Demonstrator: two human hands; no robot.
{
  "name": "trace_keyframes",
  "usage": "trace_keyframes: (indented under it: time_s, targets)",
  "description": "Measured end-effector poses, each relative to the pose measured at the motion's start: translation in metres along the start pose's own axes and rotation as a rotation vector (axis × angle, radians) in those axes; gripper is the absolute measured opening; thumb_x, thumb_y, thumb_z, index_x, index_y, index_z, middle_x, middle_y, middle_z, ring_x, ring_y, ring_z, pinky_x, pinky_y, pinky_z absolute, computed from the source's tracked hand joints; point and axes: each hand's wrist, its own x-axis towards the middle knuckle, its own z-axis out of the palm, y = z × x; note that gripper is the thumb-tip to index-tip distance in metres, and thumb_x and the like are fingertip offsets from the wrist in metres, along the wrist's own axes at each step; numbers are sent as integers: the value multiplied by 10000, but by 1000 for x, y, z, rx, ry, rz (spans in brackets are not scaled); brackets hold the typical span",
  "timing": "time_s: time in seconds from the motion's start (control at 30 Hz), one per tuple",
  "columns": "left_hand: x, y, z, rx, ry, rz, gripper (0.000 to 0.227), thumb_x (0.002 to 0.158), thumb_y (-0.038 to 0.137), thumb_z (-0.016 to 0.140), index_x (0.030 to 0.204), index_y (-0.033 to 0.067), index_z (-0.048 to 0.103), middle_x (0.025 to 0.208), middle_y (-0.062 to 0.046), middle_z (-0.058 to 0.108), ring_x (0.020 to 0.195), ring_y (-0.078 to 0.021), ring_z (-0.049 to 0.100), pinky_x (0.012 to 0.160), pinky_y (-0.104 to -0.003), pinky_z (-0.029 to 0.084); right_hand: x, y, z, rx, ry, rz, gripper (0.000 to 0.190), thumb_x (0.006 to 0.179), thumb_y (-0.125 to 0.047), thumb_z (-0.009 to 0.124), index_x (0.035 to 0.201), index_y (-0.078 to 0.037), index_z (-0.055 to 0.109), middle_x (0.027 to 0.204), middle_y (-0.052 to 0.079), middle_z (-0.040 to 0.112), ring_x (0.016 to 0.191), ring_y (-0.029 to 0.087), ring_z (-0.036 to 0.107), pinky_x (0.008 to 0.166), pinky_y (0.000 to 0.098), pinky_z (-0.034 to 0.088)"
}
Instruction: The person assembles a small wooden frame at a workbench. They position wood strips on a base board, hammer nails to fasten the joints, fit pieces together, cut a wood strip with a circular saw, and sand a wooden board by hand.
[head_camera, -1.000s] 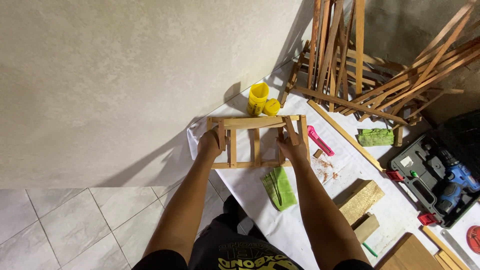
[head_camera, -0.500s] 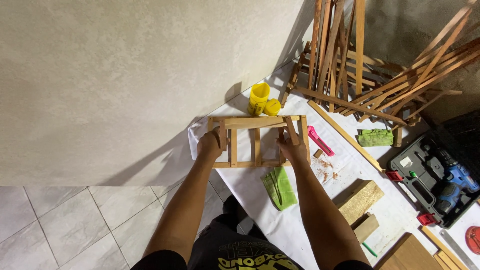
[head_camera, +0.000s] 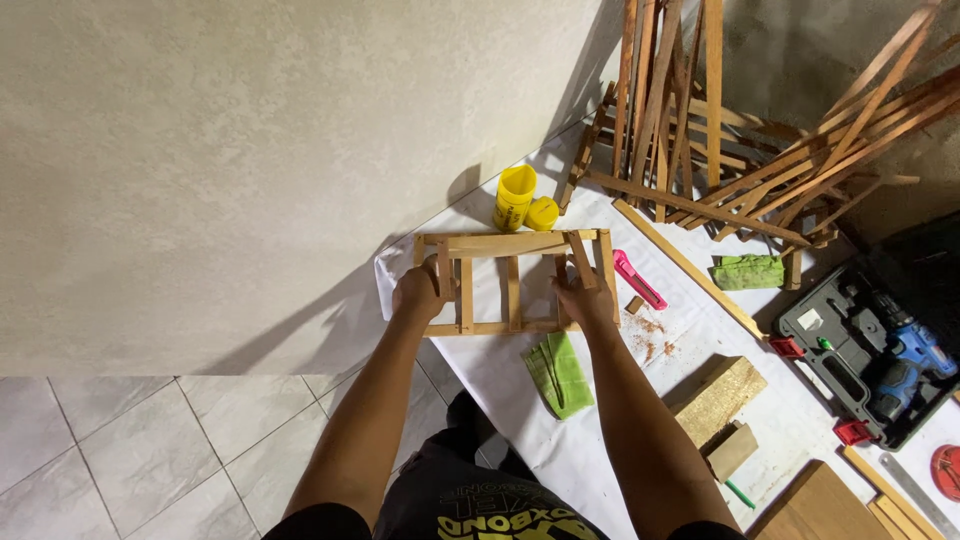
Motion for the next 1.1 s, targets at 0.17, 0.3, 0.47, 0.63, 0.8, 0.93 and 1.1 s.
trace_keyframes:
  time_s: [0.17,0.3,0.47,0.63,0.8,0.93,1.1]
  targets:
    - [-45,16,-28,-43,24,-51,666,904,396,674,1509,209,471,1119,-105,767,1065,-285,724,904,-434,565,-34,-21,-20,72,76,142,642,828,-539,768,1323,-152,640,1094,147,745,1004,332,723,848,444,573]
    - [-58,8,7,-99,257,-7,642,901,344,707,1470,142,489,1231,-122,691,1064,-295,696,845,-437,568,-56,-28,-39,-20,137,53,738,932,-512,722,1508,-123,473,1176,213,655,1037,399,666,852,483,544]
    - [-52,-17,52,-262,401,-35,585,949,181,567,1521,124,455,1252,-117,639,1106,-285,669,923,-449,546,-95,-51,-79,175,211,-140,851,871,-380,746,1564,-88,347,1187,220,633,1001,391,669,823,472,559]
    - [-56,0,25,-283,787,-7,510,941,42,549,1444,126,561,1367,-157,605,1249,-358,568,1017,-532,442,-80,-28,-64,176,303,-399,892,828,-230,767,1572,3,333,1272,252,621,1149,443,600,958,482,515]
    - [-51,89,-11,-117,629,647,481,924,233,705,1379,108,607,1395,-86,608,1289,-296,558,1108,-478,418,-54,-54,-70,161,325,-308,606,992,-199,615,1535,-8,425,1471,240,538,1292,426,558,1020,475,500]
    - [-19,128,13,-2,551,805,507,883,241,712,1357,91,614,1377,-93,608,1269,-309,555,1098,-490,397,-37,-57,-63,-16,336,-446,466,1032,-116,503,1497,-107,529,1552,250,479,1313,422,549,995,452,513]
    - [7,133,38,144,498,839,482,903,170,674,1383,158,631,1378,-41,631,1289,-280,568,1142,-487,392,-33,-61,-50,131,272,-282,484,1000,-165,540,1474,-78,507,1519,188,512,1292,396,561,1016,453,493]
